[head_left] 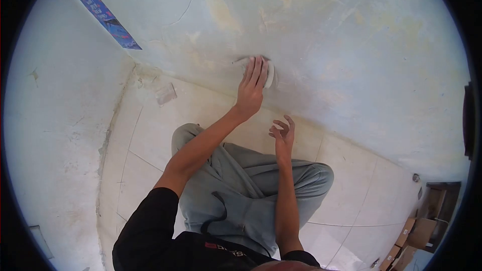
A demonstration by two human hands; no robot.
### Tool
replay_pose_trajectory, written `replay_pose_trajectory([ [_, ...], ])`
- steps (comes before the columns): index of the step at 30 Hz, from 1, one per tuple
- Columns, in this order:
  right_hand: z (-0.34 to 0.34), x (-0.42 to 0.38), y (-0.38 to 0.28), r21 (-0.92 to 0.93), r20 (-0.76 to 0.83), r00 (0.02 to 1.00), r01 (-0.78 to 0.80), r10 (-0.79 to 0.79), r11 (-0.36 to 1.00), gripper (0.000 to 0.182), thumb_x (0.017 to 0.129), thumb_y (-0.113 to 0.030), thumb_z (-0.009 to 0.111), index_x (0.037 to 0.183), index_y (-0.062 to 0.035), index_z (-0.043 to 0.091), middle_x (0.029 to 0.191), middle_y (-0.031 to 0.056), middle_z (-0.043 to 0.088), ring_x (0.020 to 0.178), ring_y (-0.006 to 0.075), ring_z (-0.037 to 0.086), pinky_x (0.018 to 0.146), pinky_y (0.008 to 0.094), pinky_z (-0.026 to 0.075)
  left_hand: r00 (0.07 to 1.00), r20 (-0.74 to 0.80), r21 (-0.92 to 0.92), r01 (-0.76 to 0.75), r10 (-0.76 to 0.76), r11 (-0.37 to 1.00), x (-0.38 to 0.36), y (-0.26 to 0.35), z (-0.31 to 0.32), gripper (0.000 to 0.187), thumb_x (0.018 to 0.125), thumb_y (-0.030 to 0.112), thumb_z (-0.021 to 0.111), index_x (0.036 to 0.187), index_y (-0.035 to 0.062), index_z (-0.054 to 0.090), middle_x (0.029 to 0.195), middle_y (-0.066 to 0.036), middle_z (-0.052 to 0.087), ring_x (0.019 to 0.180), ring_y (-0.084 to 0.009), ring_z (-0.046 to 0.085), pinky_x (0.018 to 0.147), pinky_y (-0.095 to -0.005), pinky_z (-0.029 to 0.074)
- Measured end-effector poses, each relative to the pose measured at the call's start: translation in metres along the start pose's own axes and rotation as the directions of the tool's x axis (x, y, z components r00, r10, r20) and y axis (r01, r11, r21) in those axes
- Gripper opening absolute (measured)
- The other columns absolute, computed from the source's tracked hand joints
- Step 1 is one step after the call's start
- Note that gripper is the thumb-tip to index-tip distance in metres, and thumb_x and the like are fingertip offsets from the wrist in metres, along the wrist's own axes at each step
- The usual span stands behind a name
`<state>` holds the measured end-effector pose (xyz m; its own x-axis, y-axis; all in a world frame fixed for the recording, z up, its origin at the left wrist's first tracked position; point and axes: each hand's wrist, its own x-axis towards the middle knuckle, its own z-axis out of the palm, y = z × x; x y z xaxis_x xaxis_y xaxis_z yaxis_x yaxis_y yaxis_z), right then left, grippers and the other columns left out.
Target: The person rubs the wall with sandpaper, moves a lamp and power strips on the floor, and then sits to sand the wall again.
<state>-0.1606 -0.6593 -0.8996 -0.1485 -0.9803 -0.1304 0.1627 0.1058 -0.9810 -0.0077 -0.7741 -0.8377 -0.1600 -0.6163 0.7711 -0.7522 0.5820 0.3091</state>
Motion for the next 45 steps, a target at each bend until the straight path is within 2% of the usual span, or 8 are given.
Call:
replay_pose_trajectory([
  [2,-0.001,-0.002,0.001,-0.156,0.011,1.0,-0.006,0.007,0.988,0.059,0.089,-0.013,0.063,0.139,-0.0031,0.033,0.115,0.0159,0.057,0.089,0.018,0.06,0.077,0.0319,0.054,1.0,0.006,-0.001,-0.006,0.006,1.0,0.01,0.003,-0.008,0.068,0.073,-0.011,0.047,0.14,-0.0101,0.036,0.148,-0.028,0.031,0.137,-0.0459,0.03,0.109,-0.0527,0.033],
  [6,0.002,-0.001,0.009,-0.129,0.002,1.0,0.023,-0.023,0.991,0.06,0.087,-0.013,0.065,0.138,-0.0042,0.035,0.113,0.0141,0.059,0.084,0.0169,0.057,0.072,0.0302,0.048,0.994,0.107,-0.027,0.02,-0.017,0.999,-0.022,-0.005,-0.001,0.069,0.073,-0.011,0.047,0.141,-0.0099,0.035,0.149,-0.029,0.028,0.138,-0.0468,0.027,0.11,-0.0529,0.032],
  [15,0.001,-0.004,0.009,-0.23,-0.017,1.0,-0.019,0.016,0.973,0.061,0.086,-0.013,0.065,0.139,-0.006,0.035,0.112,0.0147,0.06,0.078,0.0185,0.059,0.07,0.032,0.049,0.996,-0.066,-0.111,0.052,-0.059,0.992,0.036,0.017,-0.025,0.072,0.072,-0.015,0.041,0.143,-0.0105,0.029,0.15,-0.03,0.025,0.139,-0.049,0.022,0.113,-0.0565,0.024],
  [20,0.003,-0.002,0.013,-0.251,-0.021,0.999,-0.03,0.026,0.968,0.062,0.085,-0.013,0.066,0.139,-0.0063,0.035,0.109,0.0156,0.06,0.078,0.0182,0.059,0.068,0.032,0.05,0.998,0.008,-0.054,0.059,-0.059,0.997,-0.017,-0.002,0.007,0.073,0.071,-0.017,0.04,0.143,-0.0112,0.028,0.15,-0.032,0.023,0.139,-0.0504,0.02,0.113,-0.0557,0.023],
  [27,0.002,-0.004,0.01,-0.304,-0.039,0.997,-0.075,0.066,0.95,0.064,0.085,-0.013,0.067,0.139,-0.0055,0.035,0.109,0.0163,0.06,0.073,0.0182,0.06,0.065,0.0327,0.05,0.997,-0.069,-0.109,0.032,-0.04,0.993,0.035,0.012,-0.016,0.079,0.067,-0.021,0.038,0.144,-0.012,0.023,0.151,-0.035,0.016,0.14,-0.0537,0.013,0.113,-0.0555,0.022],
  [33,0.005,-0.003,0.014,-0.327,-0.018,0.999,-0.037,0.033,0.944,0.063,0.085,-0.013,0.066,0.139,-0.0055,0.034,0.111,0.018,0.06,0.07,0.019,0.06,0.064,0.0325,0.05,0.998,0.06,-0.1,0.036,-0.03,0.994,-0.013,0.009,0.007,0.077,0.068,-0.02,0.038,0.144,-0.0116,0.026,0.15,-0.035,0.019,0.139,-0.0541,0.014,0.112,-0.0566,0.023],
  [39,0.002,-0.006,0.012,-0.368,-0.035,0.998,-0.052,0.042,0.928,0.061,0.086,-0.012,0.066,0.138,-0.0054,0.036,0.109,0.0168,0.06,0.07,0.0185,0.06,0.064,0.0327,0.05,0.992,-0.124,-0.059,0.008,-0.015,0.998,0.059,0.02,-0.022,0.076,0.069,-0.019,0.039,0.143,-0.0118,0.027,0.149,-0.035,0.021,0.139,-0.0543,0.017,0.113,-0.0561,0.022],
  [45,0.002,-0.002,0.017,-0.274,-0.028,0.998,0.048,-0.057,0.96,0.059,0.087,-0.012,0.065,0.138,-0.0056,0.036,0.107,0.0157,0.061,0.07,0.0176,0.06,0.062,0.0323,0.049,0.997,-0.056,-0.118,0.052,-0.059,0.992,-0.004,0.013,0.007,0.074,0.07,-0.019,0.039,0.142,-0.0113,0.03,0.149,-0.031,0.025,0.14,-0.0504,0.019,0.113,-0.056,0.022],
])
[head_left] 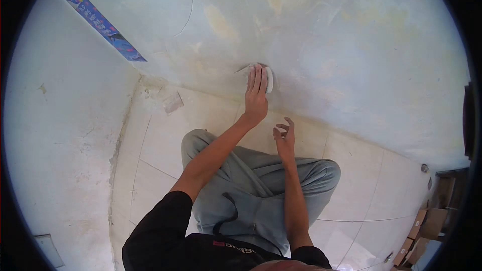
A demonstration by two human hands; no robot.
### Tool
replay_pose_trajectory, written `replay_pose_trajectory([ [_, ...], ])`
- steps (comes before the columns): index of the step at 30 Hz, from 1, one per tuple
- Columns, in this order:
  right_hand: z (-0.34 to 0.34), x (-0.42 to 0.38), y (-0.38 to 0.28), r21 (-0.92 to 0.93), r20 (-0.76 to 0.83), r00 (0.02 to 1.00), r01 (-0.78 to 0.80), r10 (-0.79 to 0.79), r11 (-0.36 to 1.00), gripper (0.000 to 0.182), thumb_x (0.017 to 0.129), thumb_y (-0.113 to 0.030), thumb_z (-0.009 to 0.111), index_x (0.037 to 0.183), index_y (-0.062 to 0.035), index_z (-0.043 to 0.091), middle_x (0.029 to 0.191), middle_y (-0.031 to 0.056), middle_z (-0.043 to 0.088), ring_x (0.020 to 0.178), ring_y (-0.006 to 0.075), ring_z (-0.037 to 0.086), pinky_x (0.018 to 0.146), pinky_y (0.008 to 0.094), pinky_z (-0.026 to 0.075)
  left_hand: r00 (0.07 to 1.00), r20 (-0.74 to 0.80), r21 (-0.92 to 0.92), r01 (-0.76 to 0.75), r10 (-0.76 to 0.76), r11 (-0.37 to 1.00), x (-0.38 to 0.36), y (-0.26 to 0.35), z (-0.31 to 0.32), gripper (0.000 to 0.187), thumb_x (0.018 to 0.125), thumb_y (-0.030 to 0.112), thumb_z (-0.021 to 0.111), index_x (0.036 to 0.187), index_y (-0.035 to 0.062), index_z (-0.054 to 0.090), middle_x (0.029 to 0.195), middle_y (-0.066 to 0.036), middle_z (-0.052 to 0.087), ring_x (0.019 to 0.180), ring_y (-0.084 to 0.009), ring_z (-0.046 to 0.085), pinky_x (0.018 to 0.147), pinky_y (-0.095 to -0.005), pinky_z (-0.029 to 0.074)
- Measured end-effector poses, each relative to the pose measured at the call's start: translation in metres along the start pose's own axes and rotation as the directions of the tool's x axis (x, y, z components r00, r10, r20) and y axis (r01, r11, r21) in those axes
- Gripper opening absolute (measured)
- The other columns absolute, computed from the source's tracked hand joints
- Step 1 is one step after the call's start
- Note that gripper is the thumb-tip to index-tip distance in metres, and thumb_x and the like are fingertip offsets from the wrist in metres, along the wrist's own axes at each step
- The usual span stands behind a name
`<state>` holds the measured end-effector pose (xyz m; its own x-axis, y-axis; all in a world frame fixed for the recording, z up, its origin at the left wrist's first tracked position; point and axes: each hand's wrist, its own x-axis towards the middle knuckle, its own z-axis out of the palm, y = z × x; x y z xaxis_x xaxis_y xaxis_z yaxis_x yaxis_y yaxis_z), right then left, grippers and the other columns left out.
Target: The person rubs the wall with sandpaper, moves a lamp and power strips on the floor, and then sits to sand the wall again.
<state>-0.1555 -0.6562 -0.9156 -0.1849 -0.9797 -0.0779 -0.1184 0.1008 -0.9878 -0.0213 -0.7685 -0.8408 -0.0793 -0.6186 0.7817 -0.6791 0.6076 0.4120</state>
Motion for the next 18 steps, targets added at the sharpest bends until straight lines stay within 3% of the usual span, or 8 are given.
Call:
replay_pose_trajectory([
  [4,-0.003,-0.002,-0.006,-0.076,0.033,0.998,-0.051,0.053,0.996,0.059,0.088,-0.014,0.064,0.139,-0.0047,0.035,0.108,0.0159,0.06,0.072,0.0171,0.06,0.064,0.0307,0.05,0.998,-0.034,-0.01,0.048,-0.048,0.999,0.037,0.009,-0.012,0.075,0.07,-0.019,0.038,0.143,-0.0112,0.027,0.15,-0.032,0.023,0.14,-0.0503,0.018,0.114,-0.0557,0.02],
  [6,-0.002,-0.003,-0.003,-0.106,0.048,0.996,-0.076,0.082,0.991,0.059,0.089,-0.016,0.063,0.139,-0.0035,0.034,0.109,0.0166,0.059,0.074,0.0163,0.059,0.065,0.0287,0.051,0.985,-0.166,0.013,0.045,-0.042,0.999,0.071,0.02,-0.028,0.077,0.069,-0.019,0.039,0.144,-0.0112,0.025,0.15,-0.033,0.02,0.14,-0.0511,0.016,0.114,-0.0561,0.02],
  [10,-0.003,0.0,0.001,-0.062,0.048,0.996,-0.076,0.079,0.995,0.06,0.088,-0.017,0.063,0.14,-0.004,0.034,0.109,0.0165,0.059,0.073,0.0159,0.059,0.064,0.0292,0.05,0.996,-0.074,-0.009,0.052,-0.052,0.999,0.027,0.004,-0.012,0.077,0.068,-0.019,0.038,0.144,-0.0115,0.026,0.151,-0.033,0.019,0.14,-0.0518,0.015,0.114,-0.0565,0.019],
  [12,-0.002,0.0,0.003,-0.06,0.06,0.994,-0.083,0.087,0.995,0.061,0.088,-0.017,0.064,0.14,-0.0042,0.034,0.109,0.0167,0.059,0.072,0.016,0.059,0.063,0.0294,0.05,0.996,0.062,-0.023,0.068,-0.067,0.997,-0.002,-0.003,-0.001,0.079,0.071,-0.018,0.035,0.147,-0.0101,0.016,0.152,-0.035,0.011,0.141,-0.0531,0.009,0.115,-0.0553,0.014],
  [13,-0.003,-0.001,0.003,-0.067,0.051,0.995,-0.084,0.087,0.994,0.061,0.088,-0.015,0.064,0.139,-0.0048,0.035,0.109,0.017,0.059,0.071,0.017,0.06,0.063,0.0309,0.05,0.996,0.059,-0.017,0.069,-0.068,0.997,0.0,-0.003,-0.001,0.079,0.071,-0.018,0.035,0.147,-0.0101,0.016,0.152,-0.035,0.011,0.141,-0.0531,0.009,0.115,-0.0553,0.014],
  [16,-0.006,-0.002,-0.004,-0.09,0.044,0.994,-0.091,0.095,0.992,0.061,0.087,-0.013,0.065,0.139,-0.0052,0.035,0.109,0.0174,0.06,0.069,0.018,0.06,0.062,0.0324,0.049,0.997,-0.021,-0.043,0.073,-0.073,0.996,0.04,0.001,-0.015,0.079,0.071,-0.018,0.036,0.147,-0.0101,0.015,0.152,-0.036,0.01,0.141,-0.0529,0.008,0.115,-0.0551,0.014],
  [18,-0.007,-0.003,-0.003,-0.103,0.044,0.993,-0.109,0.114,0.989,0.061,0.087,-0.013,0.065,0.139,-0.0051,0.035,0.108,0.0174,0.06,0.069,0.0181,0.06,0.062,0.0324,0.049,0.987,-0.162,-0.008,0.019,-0.02,1.0,0.077,0.008,-0.033,0.079,0.071,-0.017,0.036,0.147,-0.0107,0.015,0.151,-0.036,0.01,0.141,-0.054,0.007,0.115,-0.0557,0.013],
])
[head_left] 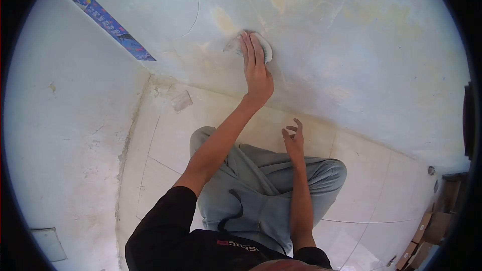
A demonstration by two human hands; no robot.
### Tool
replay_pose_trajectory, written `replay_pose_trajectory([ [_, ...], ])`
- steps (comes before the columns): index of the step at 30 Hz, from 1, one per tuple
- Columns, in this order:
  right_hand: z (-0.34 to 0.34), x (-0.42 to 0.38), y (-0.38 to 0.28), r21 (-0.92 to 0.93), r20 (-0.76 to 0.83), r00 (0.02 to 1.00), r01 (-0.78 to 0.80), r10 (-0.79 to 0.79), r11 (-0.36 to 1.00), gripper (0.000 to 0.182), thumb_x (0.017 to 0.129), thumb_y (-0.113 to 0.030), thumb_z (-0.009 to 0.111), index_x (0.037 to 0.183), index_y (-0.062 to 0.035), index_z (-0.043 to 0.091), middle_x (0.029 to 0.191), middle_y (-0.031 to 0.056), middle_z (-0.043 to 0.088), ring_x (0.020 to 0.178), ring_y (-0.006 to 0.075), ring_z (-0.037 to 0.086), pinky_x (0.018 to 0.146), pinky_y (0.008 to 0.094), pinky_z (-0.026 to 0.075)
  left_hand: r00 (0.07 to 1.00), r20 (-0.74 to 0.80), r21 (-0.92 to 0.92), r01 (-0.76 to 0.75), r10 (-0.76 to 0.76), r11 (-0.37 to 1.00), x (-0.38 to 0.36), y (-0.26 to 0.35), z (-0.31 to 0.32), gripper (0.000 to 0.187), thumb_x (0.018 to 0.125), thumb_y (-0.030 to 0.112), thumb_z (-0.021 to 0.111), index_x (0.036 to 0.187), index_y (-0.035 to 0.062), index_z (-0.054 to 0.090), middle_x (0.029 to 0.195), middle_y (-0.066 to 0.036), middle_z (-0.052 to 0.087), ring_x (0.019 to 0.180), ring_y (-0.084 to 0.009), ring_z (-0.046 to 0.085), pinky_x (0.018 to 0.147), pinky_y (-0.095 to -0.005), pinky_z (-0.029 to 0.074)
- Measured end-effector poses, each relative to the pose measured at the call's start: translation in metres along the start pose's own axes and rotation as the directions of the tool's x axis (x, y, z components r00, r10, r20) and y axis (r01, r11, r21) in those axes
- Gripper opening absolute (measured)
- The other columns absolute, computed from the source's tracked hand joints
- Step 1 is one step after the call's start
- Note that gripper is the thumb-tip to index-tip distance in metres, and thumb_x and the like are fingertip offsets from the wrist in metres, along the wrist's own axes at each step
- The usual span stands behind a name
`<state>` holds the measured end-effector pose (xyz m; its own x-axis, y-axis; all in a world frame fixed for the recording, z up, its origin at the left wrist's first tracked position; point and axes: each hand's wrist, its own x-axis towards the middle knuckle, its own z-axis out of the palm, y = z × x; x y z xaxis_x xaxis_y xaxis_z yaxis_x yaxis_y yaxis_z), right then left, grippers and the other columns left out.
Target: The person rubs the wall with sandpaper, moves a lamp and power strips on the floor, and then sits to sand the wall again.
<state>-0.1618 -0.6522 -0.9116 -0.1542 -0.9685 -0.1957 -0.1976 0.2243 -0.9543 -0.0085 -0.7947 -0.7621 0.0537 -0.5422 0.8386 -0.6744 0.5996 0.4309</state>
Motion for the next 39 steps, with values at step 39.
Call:
replay_pose_trajectory([
  [39,0.004,-0.002,0.006,-0.115,0.005,0.998,0.057,-0.057,0.992,0.065,0.085,-0.012,0.066,0.14,-0.003,0.033,0.103,0.0206,0.06,0.063,0.021,0.06,0.062,0.0338,0.05,0.989,0.127,0.038,-0.084,0.078,0.996,0.021,0.001,-0.025,0.074,0.074,-0.017,0.035,0.146,-0.0108,0.019,0.152,-0.033,0.014,0.142,-0.0496,0.011,0.116,-0.0555,0.009],
])
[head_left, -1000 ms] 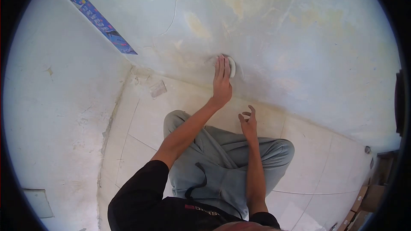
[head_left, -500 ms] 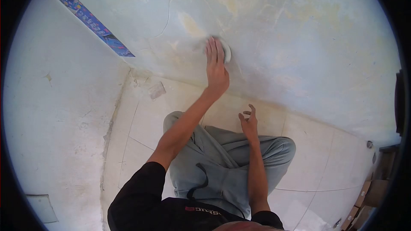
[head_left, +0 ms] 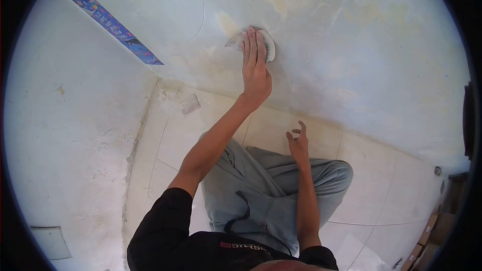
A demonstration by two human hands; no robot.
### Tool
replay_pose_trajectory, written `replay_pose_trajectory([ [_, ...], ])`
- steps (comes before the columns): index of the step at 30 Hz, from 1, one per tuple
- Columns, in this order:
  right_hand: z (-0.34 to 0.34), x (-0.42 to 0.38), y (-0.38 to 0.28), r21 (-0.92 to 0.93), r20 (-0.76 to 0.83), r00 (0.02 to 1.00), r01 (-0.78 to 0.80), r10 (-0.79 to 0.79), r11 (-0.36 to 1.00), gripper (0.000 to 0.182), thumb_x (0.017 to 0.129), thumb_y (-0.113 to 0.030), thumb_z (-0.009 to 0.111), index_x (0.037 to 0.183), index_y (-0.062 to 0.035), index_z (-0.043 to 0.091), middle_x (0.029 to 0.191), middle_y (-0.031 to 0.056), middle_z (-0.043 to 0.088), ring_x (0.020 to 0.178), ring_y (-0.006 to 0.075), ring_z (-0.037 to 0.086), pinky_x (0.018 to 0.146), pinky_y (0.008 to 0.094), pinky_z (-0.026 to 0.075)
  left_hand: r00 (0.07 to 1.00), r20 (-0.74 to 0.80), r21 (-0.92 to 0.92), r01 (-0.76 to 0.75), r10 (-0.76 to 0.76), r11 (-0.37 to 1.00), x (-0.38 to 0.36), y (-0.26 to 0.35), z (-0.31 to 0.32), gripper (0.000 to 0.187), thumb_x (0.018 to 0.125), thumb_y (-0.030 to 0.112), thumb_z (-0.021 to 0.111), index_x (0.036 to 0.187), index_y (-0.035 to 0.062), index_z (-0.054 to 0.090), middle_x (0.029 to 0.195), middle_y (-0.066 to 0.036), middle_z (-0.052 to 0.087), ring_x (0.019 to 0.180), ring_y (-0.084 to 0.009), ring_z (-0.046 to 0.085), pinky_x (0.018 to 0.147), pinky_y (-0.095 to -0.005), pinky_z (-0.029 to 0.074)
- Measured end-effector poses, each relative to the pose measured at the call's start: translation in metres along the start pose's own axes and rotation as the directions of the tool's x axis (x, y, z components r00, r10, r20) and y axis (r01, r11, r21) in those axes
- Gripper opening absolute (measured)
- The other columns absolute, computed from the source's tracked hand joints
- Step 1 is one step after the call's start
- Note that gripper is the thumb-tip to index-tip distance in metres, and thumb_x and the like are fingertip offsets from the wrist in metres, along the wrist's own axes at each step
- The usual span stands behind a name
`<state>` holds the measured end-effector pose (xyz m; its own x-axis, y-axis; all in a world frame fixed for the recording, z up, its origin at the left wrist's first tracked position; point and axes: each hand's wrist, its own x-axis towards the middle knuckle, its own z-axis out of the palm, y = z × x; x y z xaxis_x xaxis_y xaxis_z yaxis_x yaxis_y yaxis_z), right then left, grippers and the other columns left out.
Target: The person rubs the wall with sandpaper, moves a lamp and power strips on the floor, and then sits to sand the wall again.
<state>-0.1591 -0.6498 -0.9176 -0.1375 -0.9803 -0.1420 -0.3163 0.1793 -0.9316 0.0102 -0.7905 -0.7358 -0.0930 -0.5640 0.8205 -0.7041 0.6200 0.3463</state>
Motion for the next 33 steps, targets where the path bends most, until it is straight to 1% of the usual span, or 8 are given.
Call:
replay_pose_trajectory([
  [7,0.004,0.0,-0.001,-0.002,0.031,0.999,0.013,-0.013,1.0,0.064,0.086,-0.015,0.066,0.14,-0.0027,0.033,0.103,0.0207,0.06,0.065,0.0217,0.06,0.065,0.0356,0.049,0.988,0.137,0.032,0.073,-0.077,0.997,-0.08,-0.01,0.028,0.075,0.072,-0.017,0.038,0.145,-0.0094,0.024,0.152,-0.03,0.019,0.142,-0.0481,0.016,0.114,-0.0589,0.014],
  [10,-0.001,0.001,-0.002,-0.015,0.027,1.0,0.0,0.001,1.0,0.064,0.086,-0.015,0.065,0.14,-0.0024,0.033,0.103,0.0208,0.06,0.065,0.0216,0.059,0.065,0.0356,0.049,0.996,0.036,-0.025,0.081,-0.08,0.996,-0.054,-0.008,0.024,0.075,0.072,-0.016,0.038,0.145,-0.0089,0.026,0.152,-0.03,0.02,0.142,-0.0475,0.017,0.114,-0.0591,0.014],
  [13,-0.001,0.001,0.001,-0.025,0.018,1.0,-0.001,0.002,1.0,0.063,0.087,-0.013,0.064,0.14,-0.0018,0.033,0.104,0.0209,0.06,0.064,0.0215,0.059,0.064,0.0354,0.049,0.998,0.066,0.004,0.015,-0.016,1.0,-0.022,-0.005,0.001,0.072,0.074,-0.017,0.035,0.145,-0.0116,0.023,0.151,-0.033,0.018,0.143,-0.0457,0.016,0.115,-0.0569,0.01],
  [20,0.0,-0.001,-0.002,-0.026,0.027,1.0,-0.003,0.004,1.0,0.057,0.09,-0.012,0.061,0.14,-0.0055,0.035,0.102,0.0184,0.063,0.066,0.0211,0.061,0.063,0.034,0.05,0.986,0.137,0.017,0.091,-0.093,0.996,-0.09,-0.017,0.031,0.075,0.072,-0.017,0.038,0.145,-0.0089,0.025,0.152,-0.029,0.021,0.142,-0.0465,0.017,0.114,-0.0586,0.014],
  [22,-0.001,0.0,0.003,-0.029,0.012,1.0,0.003,-0.002,1.0,0.056,0.09,-0.012,0.06,0.14,-0.0054,0.035,0.101,0.018,0.063,0.065,0.0209,0.061,0.063,0.034,0.05,0.996,0.049,-0.014,0.073,-0.072,0.997,-0.055,-0.012,0.019,0.076,0.071,-0.018,0.038,0.146,-0.0079,0.026,0.153,-0.028,0.022,0.142,-0.0459,0.017,0.114,-0.0585,0.014],
  [25,0.002,0.004,0.007,-0.048,-0.004,0.999,0.04,-0.04,0.998,0.055,0.09,-0.012,0.059,0.14,-0.0054,0.035,0.1,0.0175,0.064,0.064,0.0205,0.06,0.062,0.034,0.049,0.995,0.098,0.036,-0.026,0.023,0.999,-0.01,-0.005,-0.009,0.075,0.072,-0.017,0.036,0.146,-0.0102,0.022,0.151,-0.033,0.019,0.142,-0.0475,0.016,0.115,-0.0571,0.009],
  [31,0.006,0.005,0.021,-0.053,0.008,0.996,0.087,-0.087,0.995,0.055,0.091,-0.011,0.059,0.139,-0.0046,0.035,0.099,0.0171,0.064,0.064,0.0199,0.06,0.063,0.0341,0.049,0.979,0.191,0.061,0.059,-0.069,0.996,-0.084,-0.018,0.025,0.078,0.07,-0.019,0.039,0.146,-0.0085,0.025,0.152,-0.028,0.021,0.142,-0.0458,0.017,0.114,-0.0582,0.015],
  [33,0.003,0.005,0.019,-0.053,0.005,0.998,0.067,-0.067,0.996,0.055,0.09,-0.011,0.059,0.139,-0.0043,0.035,0.1,0.0172,0.064,0.064,0.0197,0.06,0.063,0.034,0.049,0.988,0.136,0.045,0.069,-0.075,0.997,-0.07,-0.015,0.026,0.078,0.07,-0.018,0.038,0.146,-0.0084,0.024,0.152,-0.029,0.021,0.142,-0.046,0.017,0.114,-0.058,0.015],
])
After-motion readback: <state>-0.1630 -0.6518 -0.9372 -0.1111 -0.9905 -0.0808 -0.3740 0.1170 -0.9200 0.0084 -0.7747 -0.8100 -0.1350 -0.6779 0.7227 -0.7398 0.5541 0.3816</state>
